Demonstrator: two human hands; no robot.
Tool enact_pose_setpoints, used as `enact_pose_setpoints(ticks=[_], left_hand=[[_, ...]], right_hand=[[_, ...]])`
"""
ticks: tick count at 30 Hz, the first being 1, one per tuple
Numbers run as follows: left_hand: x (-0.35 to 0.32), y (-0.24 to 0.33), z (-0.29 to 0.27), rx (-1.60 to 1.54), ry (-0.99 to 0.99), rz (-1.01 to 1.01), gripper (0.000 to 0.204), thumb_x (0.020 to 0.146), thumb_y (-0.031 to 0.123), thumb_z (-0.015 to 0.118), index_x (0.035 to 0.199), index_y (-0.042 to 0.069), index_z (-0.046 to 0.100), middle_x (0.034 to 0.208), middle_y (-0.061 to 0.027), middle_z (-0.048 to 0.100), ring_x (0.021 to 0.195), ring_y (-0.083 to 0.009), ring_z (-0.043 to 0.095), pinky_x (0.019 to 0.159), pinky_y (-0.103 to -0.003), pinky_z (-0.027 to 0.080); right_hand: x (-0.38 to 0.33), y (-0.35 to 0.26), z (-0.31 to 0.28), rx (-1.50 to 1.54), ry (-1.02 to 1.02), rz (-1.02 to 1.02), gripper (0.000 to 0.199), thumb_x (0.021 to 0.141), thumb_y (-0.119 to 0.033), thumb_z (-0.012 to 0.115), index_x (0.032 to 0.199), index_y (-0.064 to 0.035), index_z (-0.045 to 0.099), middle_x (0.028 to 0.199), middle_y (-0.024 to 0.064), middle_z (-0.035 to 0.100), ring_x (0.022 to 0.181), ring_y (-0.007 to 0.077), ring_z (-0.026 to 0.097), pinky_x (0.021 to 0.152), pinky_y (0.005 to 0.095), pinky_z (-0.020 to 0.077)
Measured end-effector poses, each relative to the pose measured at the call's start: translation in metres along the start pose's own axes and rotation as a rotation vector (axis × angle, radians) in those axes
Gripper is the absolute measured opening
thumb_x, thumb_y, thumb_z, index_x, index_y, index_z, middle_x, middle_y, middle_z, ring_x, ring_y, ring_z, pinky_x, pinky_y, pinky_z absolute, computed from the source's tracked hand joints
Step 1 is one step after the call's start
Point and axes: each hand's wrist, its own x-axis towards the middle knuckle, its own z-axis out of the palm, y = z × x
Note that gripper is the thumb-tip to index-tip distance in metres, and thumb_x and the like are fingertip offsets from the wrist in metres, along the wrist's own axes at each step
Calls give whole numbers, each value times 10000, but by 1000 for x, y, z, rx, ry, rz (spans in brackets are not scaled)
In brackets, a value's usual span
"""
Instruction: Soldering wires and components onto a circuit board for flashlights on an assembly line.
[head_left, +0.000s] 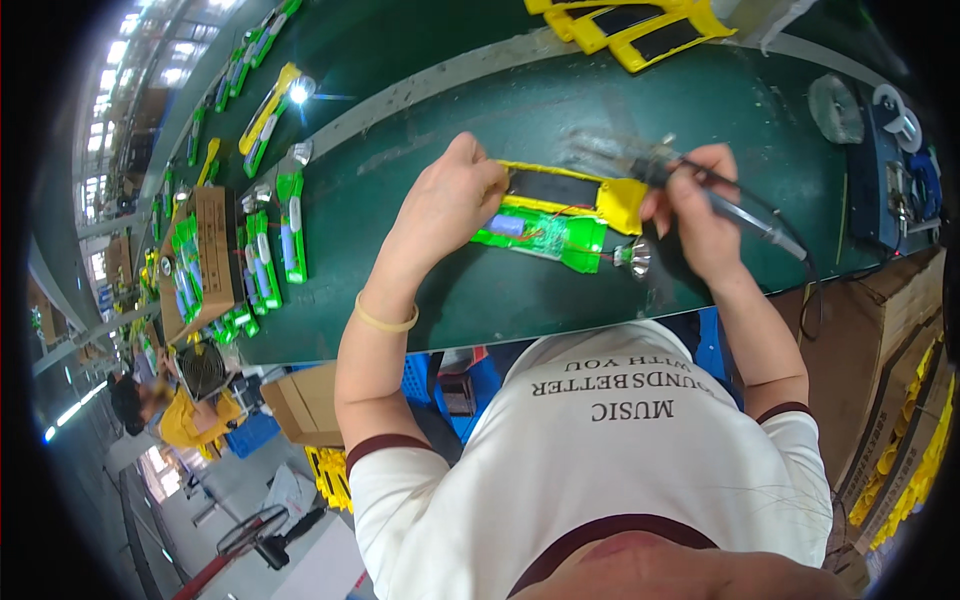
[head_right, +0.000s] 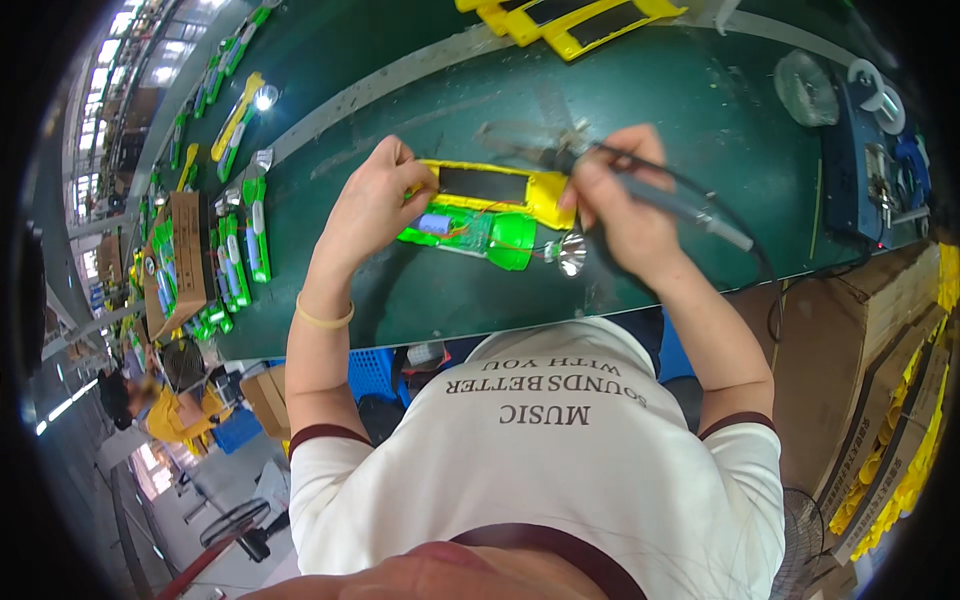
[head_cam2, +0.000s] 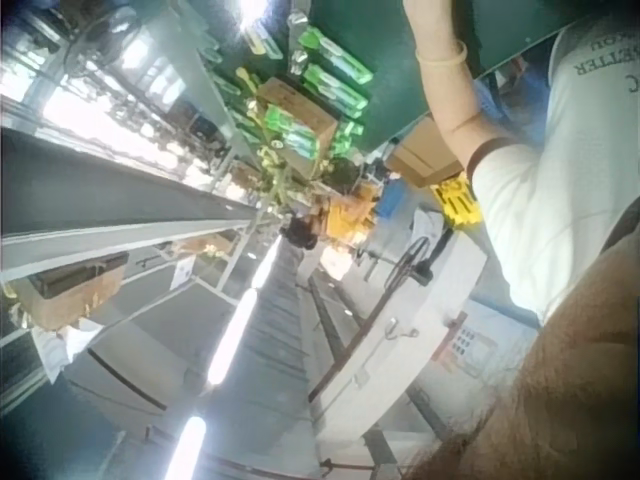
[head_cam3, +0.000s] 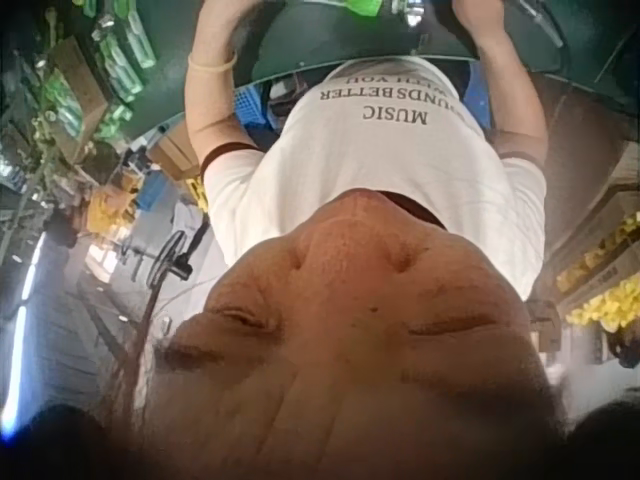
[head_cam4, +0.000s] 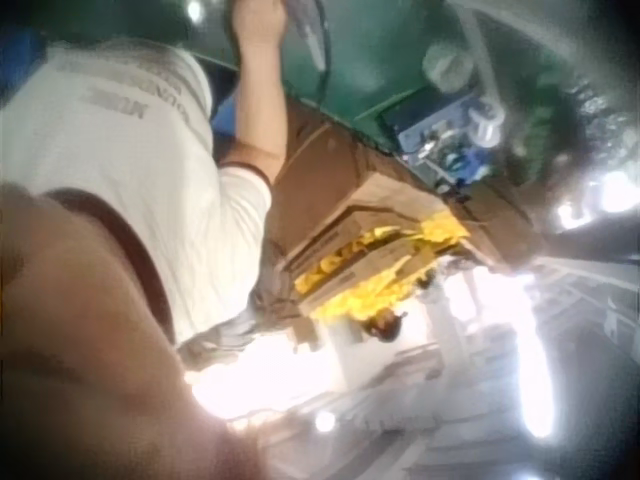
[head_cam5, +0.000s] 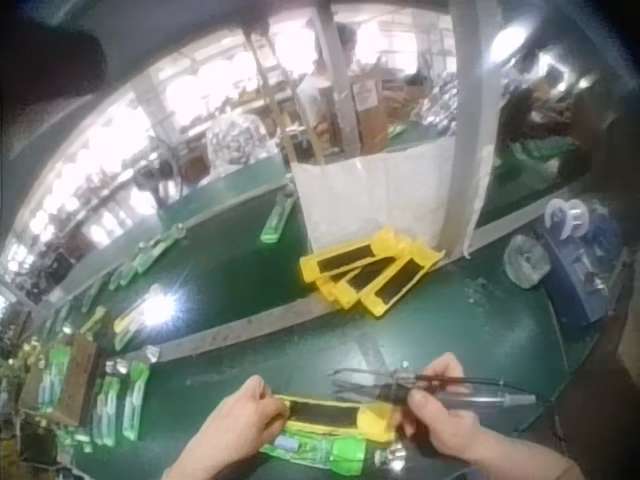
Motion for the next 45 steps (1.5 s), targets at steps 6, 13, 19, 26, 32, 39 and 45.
enact_pose_setpoints(ticks=[6,13,19,26,32,39,45], left_hand=[[-3,5,-1,18,-2,3,50,713,46,616,761,37,628,814,-112,498,734,-262,544,662,-341,471],[-5,4,2,32,-7,-33,83,697,43,630,780,47,632,814,-105,487,747,-254,533,664,-326,458],[-5,2,-1,31,-15,-20,71,710,64,638,779,46,636,818,-98,482,756,-247,531,671,-325,457],[-2,-5,-1,1,-56,5,99,750,122,631,813,56,670,815,-107,511,782,-240,551,695,-325,462],[10,-10,7,110,173,224,144,708,126,675,835,60,660,812,-74,511,806,-214,536,678,-296,455],[-38,-3,-3,-279,-37,379,470,591,146,749,965,76,473,1190,-152,480,1117,-333,441,991,-438,321],[-35,-50,1,-396,209,181,392,630,127,740,884,74,446,1006,-142,572,959,-310,540,835,-366,440]], right_hand=[[85,-4,-46,-266,-7,-387,252,943,-261,419,1110,-76,380,1084,134,522,968,252,572,907,386,440],[110,15,14,-155,-166,-223,330,943,-344,410,1133,-80,357,1155,105,425,1023,205,545,878,359,475],[114,1,-48,-577,16,-450,335,967,-369,302,1146,-95,370,1044,143,608,875,119,569,733,237,438],[64,23,-48,-120,-184,-106,400,945,-415,354,1160,-78,342,1014,137,588,948,171,584,718,252,467],[65,26,-23,-103,-146,6,416,941,-398,374,1179,-63,309,994,151,552,899,234,614,786,323,513],[29,18,-45,71,69,-24,382,946,-364,383,1197,-89,297,958,151,549,886,257,610,765,364,522],[24,24,-50,32,129,-64,435,931,-398,398,1184,-65,280,1012,144,526,911,250,599,783,356,509]])
